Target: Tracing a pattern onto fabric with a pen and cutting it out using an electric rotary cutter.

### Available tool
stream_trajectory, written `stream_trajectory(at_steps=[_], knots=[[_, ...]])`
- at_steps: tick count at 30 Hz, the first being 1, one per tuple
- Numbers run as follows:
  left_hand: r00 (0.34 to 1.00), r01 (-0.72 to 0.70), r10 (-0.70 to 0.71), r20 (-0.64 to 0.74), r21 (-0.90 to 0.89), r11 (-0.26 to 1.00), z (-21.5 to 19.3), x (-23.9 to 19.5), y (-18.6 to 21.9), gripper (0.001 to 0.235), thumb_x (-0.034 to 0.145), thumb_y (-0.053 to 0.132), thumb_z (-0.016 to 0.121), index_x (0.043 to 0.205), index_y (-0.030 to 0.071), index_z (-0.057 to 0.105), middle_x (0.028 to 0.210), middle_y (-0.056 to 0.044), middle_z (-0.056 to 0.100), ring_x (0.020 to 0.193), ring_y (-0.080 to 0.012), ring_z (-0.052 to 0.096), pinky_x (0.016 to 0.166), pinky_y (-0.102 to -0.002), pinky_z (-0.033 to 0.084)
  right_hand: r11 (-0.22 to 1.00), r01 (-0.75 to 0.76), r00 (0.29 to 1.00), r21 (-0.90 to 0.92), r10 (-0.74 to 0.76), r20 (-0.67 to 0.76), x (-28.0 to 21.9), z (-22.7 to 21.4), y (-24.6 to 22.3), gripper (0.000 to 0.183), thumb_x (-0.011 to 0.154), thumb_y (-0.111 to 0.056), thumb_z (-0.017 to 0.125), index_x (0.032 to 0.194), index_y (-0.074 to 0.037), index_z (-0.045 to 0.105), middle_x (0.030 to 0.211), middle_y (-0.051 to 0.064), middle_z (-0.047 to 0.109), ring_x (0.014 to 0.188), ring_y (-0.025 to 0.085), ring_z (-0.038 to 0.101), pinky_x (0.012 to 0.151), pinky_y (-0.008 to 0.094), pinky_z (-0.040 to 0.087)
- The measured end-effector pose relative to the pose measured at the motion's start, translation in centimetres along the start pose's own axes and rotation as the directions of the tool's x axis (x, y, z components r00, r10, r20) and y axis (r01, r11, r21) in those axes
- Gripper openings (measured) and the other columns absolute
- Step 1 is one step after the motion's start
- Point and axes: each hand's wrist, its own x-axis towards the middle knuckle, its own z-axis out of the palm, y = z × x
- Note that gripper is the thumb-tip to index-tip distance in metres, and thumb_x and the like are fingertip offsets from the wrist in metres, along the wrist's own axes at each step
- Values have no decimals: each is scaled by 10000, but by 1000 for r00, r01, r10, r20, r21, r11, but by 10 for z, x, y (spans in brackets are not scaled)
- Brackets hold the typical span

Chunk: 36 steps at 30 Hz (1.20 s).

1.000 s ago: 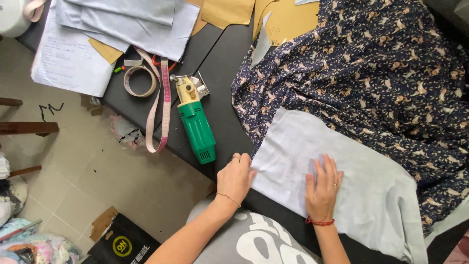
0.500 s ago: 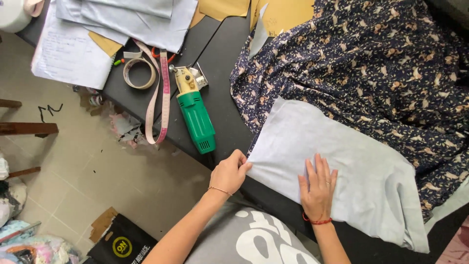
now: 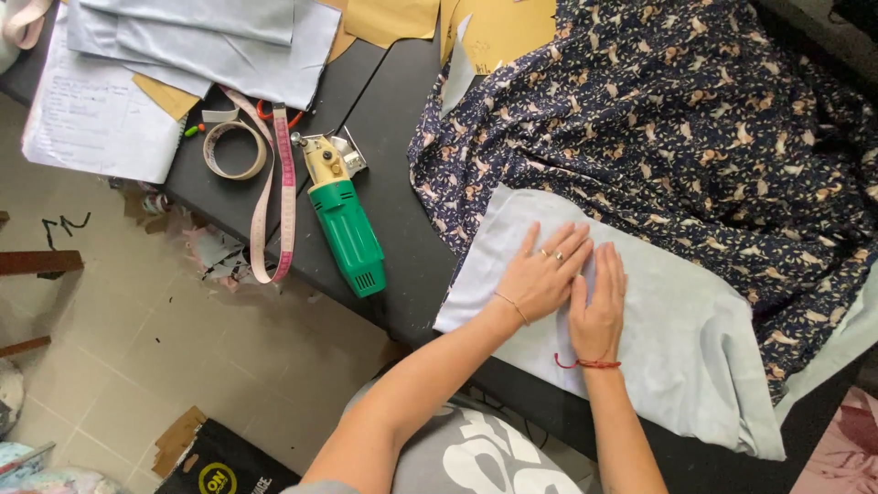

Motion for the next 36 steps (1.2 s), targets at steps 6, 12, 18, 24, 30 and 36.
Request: stream_trajectory(at_steps=[6,12,18,24,30,36], knots=[[978,97,-127,167,175,980,-28,16,-77,498,853,397,435,1290,166,366,1358,-72,344,1268,-198,303,1039,-501,118,912,-200,966,-357,245,85,-23,-12,36,557,881,-348,470,1329,-43,341,1408,150,234,1273,349,222,960,608,99],[998,56,-53,-18,243,968,-57,-4,-27,388,839,87,419,1223,33,400,1283,-189,408,1214,-296,381,1008,-526,203,932,-308,940,-192,329,91,-33,-2,-36,611,831,-273,525,1332,-13,290,1393,236,173,1250,461,155,907,680,67],[941,50,6,337,-157,986,-97,-55,-13,476,843,193,340,1287,21,351,1360,-148,336,1270,-308,320,1028,-504,205,942,76,921,-328,59,384,-71,-6,-80,594,842,-309,352,1363,-62,210,1428,93,192,1324,250,167,1045,502,102],[903,63,-73,424,38,997,-130,-62,-40,579,824,292,491,1310,38,305,1403,-137,229,1302,-278,217,992,-536,204,991,132,583,7,-84,808,-70,-26,-55,537,841,-308,399,1347,-275,223,1442,-50,94,1319,241,41,957,546,-4],[956,257,-285,-64,-283,924,-156,38,-117,354,818,37,478,1169,43,436,1266,-149,423,1200,-354,404,969,-417,367,930,-286,817,231,111,565,-9,-27,-88,233,769,-145,527,959,-148,661,1109,-39,616,1000,86,576,875,228,411],[766,630,-632,113,-322,706,-128,112,-200,315,717,256,553,1026,205,585,1226,-93,419,1118,-259,447,838,-418,396,908,-325,881,266,188,434,16,-14,-111,215,762,-93,531,940,-100,652,1061,16,619,994,115,578,905,252,433]])
